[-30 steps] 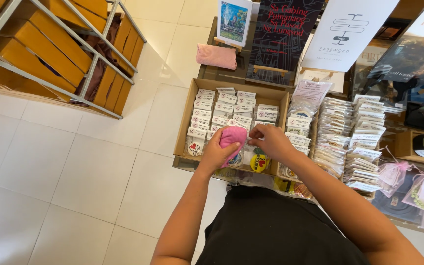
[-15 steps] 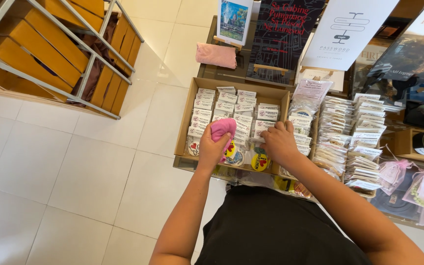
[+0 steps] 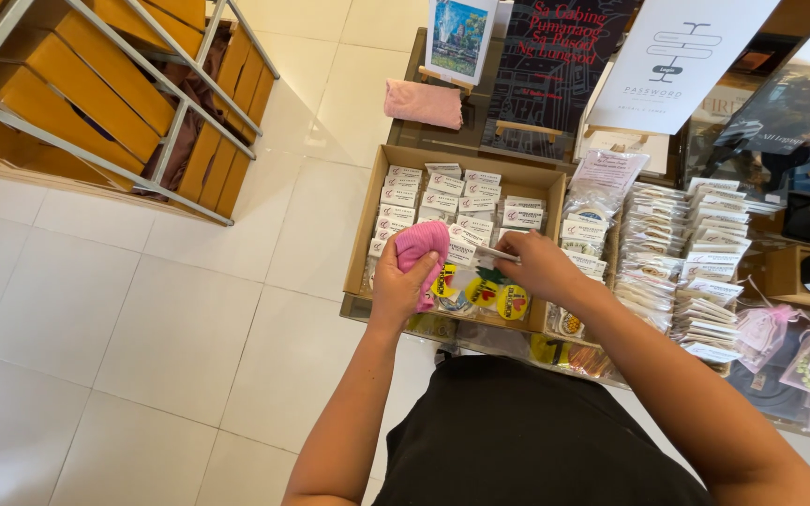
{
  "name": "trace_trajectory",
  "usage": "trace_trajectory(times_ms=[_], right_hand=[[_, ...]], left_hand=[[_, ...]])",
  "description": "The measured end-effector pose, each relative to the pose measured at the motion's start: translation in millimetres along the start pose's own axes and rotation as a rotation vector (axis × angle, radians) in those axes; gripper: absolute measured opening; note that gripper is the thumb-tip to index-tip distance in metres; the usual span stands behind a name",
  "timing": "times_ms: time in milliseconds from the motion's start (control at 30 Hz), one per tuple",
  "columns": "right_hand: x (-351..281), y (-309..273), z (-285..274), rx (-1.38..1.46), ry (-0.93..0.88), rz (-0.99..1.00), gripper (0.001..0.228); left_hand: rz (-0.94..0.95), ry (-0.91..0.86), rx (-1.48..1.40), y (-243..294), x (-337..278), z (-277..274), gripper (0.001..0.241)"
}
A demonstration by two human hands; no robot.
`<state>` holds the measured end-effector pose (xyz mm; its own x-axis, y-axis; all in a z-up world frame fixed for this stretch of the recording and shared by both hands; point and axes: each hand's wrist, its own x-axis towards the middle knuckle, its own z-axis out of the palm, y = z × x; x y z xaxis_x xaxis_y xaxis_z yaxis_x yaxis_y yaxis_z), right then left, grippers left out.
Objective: The recorder is organizing and inspecting various souvenir items such as stickers, pouches, and necklaces on a retail display.
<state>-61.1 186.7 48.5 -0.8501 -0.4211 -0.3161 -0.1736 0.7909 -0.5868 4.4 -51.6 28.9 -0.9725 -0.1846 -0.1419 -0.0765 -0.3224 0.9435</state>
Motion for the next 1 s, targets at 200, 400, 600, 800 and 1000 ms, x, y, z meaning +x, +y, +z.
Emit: trace_trajectory(times_ms=[200, 400, 600, 800, 1000], right_hand=[[39, 5, 49, 0.136, -0.038, 0.016, 0.033], [39, -1, 45, -0.07, -0.012, 0.053, 0.039], [12, 17, 27, -0.576, 0.16, -0.028, 0.028], [2, 21, 34, -0.763, 0.062, 0.093, 0.026], [7, 32, 46, -0.615, 0.234, 0.07, 0.048]], left_hand=[[-0.037, -0.012, -0.015, 12, -8, -6, 0.039], [-0.08, 0.008, 0.038, 6, -15, -20, 0.041], [-0.076, -0.074, -0.02, -6, -11, -20, 0.04], [-0.162, -0.14, -0.125, -14, -4, -11, 0.04], [-0.129, -0.167, -0.071, -15, -1, -10, 0.04]])
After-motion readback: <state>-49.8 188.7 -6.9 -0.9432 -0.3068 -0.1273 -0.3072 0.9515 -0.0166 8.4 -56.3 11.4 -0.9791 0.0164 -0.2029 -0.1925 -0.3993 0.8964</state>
